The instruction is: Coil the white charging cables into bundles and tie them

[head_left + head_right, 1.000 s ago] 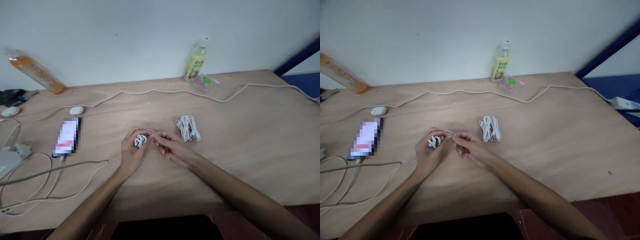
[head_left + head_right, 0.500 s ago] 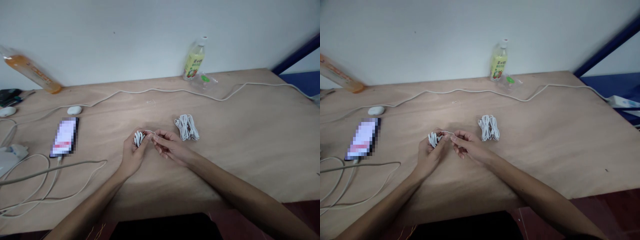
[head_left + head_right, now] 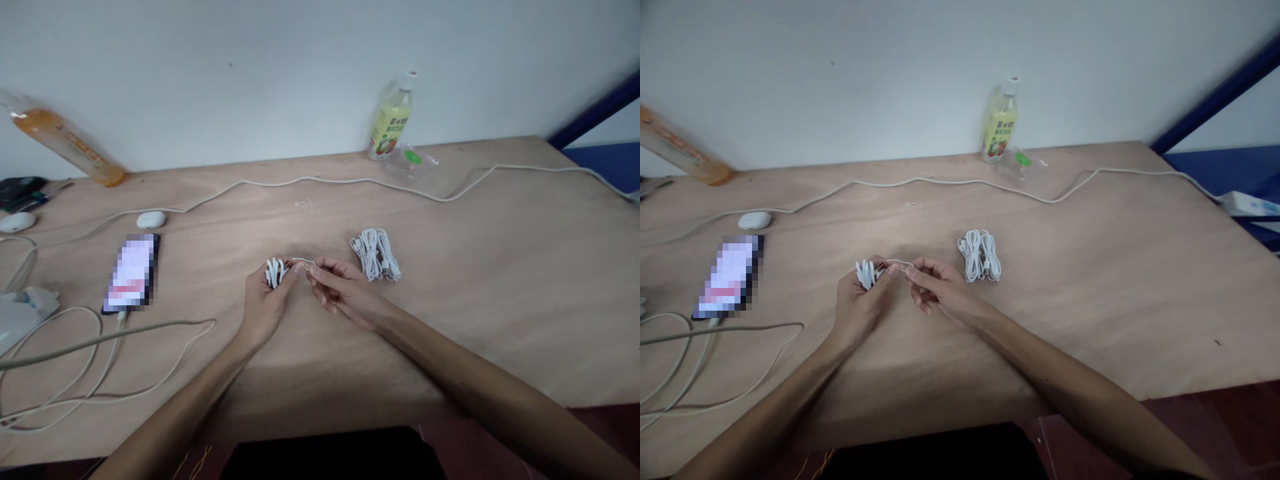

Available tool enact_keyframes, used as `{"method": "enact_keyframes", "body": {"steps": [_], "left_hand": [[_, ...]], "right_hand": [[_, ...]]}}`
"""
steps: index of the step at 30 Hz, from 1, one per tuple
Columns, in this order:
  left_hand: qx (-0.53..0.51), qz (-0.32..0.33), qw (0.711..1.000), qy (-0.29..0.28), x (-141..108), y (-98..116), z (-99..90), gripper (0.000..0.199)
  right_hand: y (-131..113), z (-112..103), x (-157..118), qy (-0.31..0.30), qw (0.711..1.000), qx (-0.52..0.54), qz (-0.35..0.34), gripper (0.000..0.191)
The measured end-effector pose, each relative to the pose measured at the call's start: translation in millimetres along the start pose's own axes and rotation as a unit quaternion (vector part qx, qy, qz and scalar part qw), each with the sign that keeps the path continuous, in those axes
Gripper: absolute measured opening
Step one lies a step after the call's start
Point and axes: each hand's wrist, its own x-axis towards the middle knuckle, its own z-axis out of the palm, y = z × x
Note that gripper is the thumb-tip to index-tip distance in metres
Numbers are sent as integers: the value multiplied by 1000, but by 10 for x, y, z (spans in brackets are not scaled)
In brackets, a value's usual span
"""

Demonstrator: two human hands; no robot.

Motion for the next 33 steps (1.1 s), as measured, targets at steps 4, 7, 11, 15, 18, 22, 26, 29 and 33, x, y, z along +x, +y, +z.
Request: {"method": "enact_keyframes", "body": {"steps": [4, 7, 11, 15, 18, 22, 26, 29, 33], "left_hand": [[14, 11, 1000, -4, 11, -42, -7, 25], [29, 22, 999, -7, 17, -60, -14, 24], [42, 44, 998, -9, 23, -64, -23, 21], [51, 94, 994, -6, 11, -82, -22, 16], [66, 132, 989, 6, -8, -103, -15, 13], [68, 141, 988, 11, -28, -105, 1, 13], [54, 102, 993, 14, -29, -84, 11, 15], [47, 73, 996, 17, -22, -69, 9, 18], [48, 57, 997, 15, -17, -67, 0, 19]], "right_hand": [[8, 0, 2, 6, 1000, 9, -2, 46], [9, -4, 1, 6, 1000, 11, -1, 46], [6, -8, 0, 2, 1000, 15, 2, 45], [-1, -1, -3, -4, 1000, 18, 4, 43], [-1, 4, -2, -7, 1000, 19, 3, 43], [8, 4, 5, -11, 1000, 19, 3, 44], [16, -1, 10, 0, 1000, 21, -3, 44], [15, 1, 7, 12, 1000, 24, -2, 45], [5, 13, 3, 25, 999, 28, -4, 47]]}}
